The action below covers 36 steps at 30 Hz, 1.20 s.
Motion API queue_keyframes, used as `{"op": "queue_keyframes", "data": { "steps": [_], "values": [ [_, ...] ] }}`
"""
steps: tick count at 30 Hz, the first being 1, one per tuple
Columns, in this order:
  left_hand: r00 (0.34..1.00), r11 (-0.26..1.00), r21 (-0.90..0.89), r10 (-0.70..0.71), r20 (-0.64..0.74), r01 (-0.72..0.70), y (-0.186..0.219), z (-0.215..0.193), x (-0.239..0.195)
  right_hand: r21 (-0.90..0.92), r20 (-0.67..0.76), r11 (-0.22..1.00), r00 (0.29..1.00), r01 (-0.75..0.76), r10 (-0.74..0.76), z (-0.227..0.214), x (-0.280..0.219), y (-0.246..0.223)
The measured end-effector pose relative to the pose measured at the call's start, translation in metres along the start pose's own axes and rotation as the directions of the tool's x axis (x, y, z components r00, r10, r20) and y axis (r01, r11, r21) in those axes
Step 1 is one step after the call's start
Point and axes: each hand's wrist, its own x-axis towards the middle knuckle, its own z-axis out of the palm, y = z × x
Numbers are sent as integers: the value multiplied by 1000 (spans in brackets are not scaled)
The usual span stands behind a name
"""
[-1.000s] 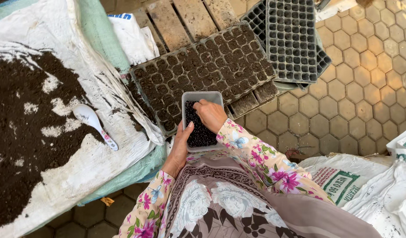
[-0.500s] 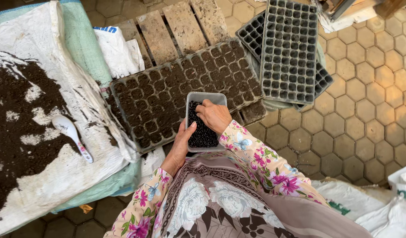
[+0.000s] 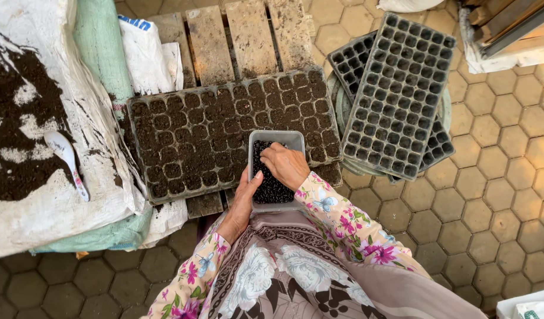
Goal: The person fills seedling tray cells with soil using a white plastic spoon, then places individual seeds into each cell by hand. The person works over a wooden pallet outdoors, handling soil, a seedling tray, and a container of seeds.
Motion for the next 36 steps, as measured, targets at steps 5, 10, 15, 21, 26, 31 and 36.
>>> {"op": "queue_keyframes", "data": {
  "steps": [5, 10, 15, 21, 26, 31, 36],
  "values": [
    [1000, 1000, -16, -9, -30, 8, 9, 6, 2, 135, -85, 990, 996, 33, -22, -20, 3, -5],
    [994, 998, -43, -56, -91, 53, 22, 7, 1, 576, -99, 813, 980, -85, 172, -31, 12, 31],
    [989, 974, -213, -95, -111, 70, 30, 7, 0, 524, -182, 757, 817, -391, 547, -43, 42, 155],
    [989, 970, -238, -77, -129, 45, 28, 9, 2, 239, -421, 908, 807, -343, 415, -44, 86, 235],
    [983, 962, -270, -81, -162, 35, 25, 7, 2, 199, -382, 891, 805, -409, 455, -43, 117, 228],
    [980, 951, -310, -74, -185, 14, 29, 3, 2, 100, -351, 904, 836, -415, 422, -40, 130, 235],
    [980, 954, -299, -75, -184, 17, 29, -1, 3, 66, -372, 931, 857, -358, 356, -36, 123, 242]
  ]
}}
